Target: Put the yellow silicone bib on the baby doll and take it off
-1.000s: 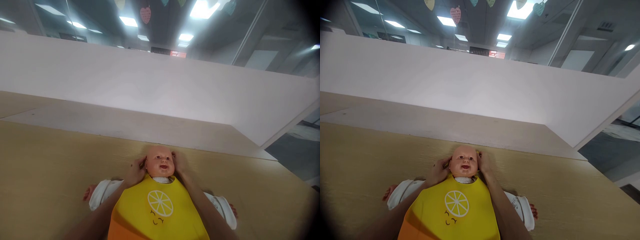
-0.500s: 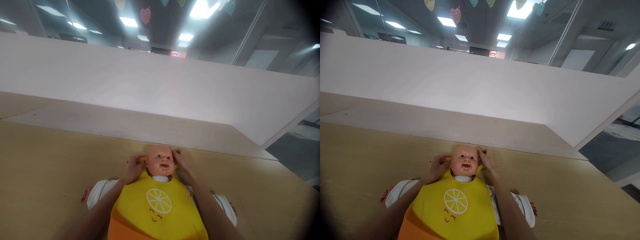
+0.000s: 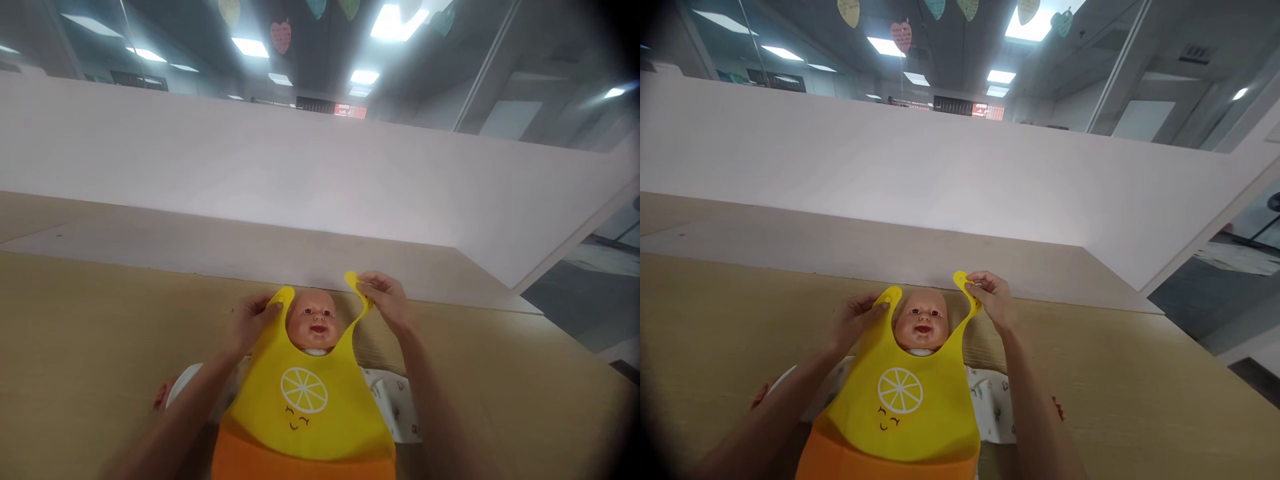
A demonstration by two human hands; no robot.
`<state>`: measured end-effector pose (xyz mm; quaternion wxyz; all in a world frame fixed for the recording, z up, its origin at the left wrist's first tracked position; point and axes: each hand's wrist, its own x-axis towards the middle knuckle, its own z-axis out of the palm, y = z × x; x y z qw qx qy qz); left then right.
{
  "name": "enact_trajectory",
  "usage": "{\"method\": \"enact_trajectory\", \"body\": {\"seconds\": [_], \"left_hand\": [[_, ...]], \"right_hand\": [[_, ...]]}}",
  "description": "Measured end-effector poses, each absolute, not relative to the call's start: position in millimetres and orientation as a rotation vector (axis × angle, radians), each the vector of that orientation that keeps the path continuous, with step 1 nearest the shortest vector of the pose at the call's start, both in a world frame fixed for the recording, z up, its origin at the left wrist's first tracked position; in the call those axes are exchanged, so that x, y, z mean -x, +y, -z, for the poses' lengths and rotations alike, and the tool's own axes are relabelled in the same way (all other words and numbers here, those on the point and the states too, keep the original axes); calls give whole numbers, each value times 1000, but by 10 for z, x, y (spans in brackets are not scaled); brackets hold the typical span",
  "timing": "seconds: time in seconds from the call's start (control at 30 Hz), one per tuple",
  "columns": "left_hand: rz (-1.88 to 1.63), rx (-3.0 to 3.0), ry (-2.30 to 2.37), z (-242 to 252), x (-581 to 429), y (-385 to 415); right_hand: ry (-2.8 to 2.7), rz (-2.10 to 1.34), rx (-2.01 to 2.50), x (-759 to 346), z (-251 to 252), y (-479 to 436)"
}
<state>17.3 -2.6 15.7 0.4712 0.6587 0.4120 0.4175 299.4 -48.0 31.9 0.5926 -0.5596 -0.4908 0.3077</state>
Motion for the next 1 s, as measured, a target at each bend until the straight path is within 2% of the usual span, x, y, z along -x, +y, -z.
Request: {"method": "enact_trajectory", "body": {"seconds": [0.17,0.3,0.53,0.77,1.0], "left_hand": [[-915,-1925,997,-456,-280,-215],[-841,-2020,812,-678,-382,-368],[-812,-2036,672,-703,-443,-442],[-921,-2102,787,-659,-377,-482],[-1116,-1948,1154,-550,25,-519]], "right_hand": [[-1299,-846,1100,-2891,-646,-745],[-1627,-784,1102,-2657,-848,-945],[-1871,-696,1235,-2443,-959,-1061],[-1861,-626,1339,-2413,-961,-1110],[-1718,-571,1402,-2648,-1022,-1363]]}}
